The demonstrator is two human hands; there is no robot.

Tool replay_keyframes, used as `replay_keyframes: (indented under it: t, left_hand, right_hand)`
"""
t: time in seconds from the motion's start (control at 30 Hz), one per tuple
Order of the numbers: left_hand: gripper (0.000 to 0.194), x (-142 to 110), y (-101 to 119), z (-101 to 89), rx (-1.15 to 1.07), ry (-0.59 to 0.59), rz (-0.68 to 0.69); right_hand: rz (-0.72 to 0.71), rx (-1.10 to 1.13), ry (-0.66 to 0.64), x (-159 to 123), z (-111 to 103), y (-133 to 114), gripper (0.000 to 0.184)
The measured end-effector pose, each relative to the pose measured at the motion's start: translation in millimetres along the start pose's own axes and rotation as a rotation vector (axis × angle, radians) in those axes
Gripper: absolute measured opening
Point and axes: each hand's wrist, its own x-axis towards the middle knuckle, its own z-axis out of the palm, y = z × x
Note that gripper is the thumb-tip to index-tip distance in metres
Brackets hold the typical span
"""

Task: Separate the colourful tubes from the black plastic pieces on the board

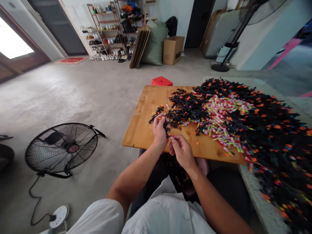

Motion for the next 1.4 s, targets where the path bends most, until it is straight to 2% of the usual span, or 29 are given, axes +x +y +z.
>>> replay_keyframes:
  t: [0.23, 0.33, 0.6, 0.77, 0.93, 1.1, 1.2, 1.27, 1.33, 1.4]
  left_hand:
    - [0.036, -8, 2, 4.1, 0.004, -0.009, 0.121]
    - [0.035, -10, 2, 5.7, 0.005, -0.018, 0.17]
    - [0.035, -10, -1, 5.3, 0.001, -0.009, 0.197]
    - [0.036, -11, -2, 5.6, 0.019, -0.017, 0.192]
    - [0.032, -15, -2, 7.5, 0.063, 0.049, 0.173]
    - [0.025, -19, -17, 4.9, 0.152, 0.115, 0.154]
    - [0.021, -28, -37, -2.2, 0.235, 0.12, 0.115]
    - [0.018, -33, -50, -9.0, 0.347, 0.075, 0.09]
    - [0.016, -33, -57, -15.9, 0.499, 0.003, 0.117]
    - [0.013, -25, -59, -19.5, 0.653, -0.041, 0.205]
  right_hand:
    - [-0.006, 0.08, 0.024, -7, 1, -1, 0.032]
    - [-0.026, 0.062, 0.056, -7, 1, -1, 0.031]
    - [-0.082, -0.053, 0.139, -13, 3, 4, 0.031]
    - [-0.011, 0.061, 0.071, -11, 1, 0, 0.033]
    - [0.112, 0.188, -0.02, -8, -2, -7, 0.035]
    - [0.117, 0.114, -0.081, -12, -8, -3, 0.035]
    - [0.143, 0.059, -0.126, -21, -18, 7, 0.035]
    - [0.184, 0.029, -0.14, -31, -30, 15, 0.035]
    - [0.228, -0.041, -0.132, -44, -50, 23, 0.035]
    - [0.272, -0.163, -0.138, -58, -77, 30, 0.035]
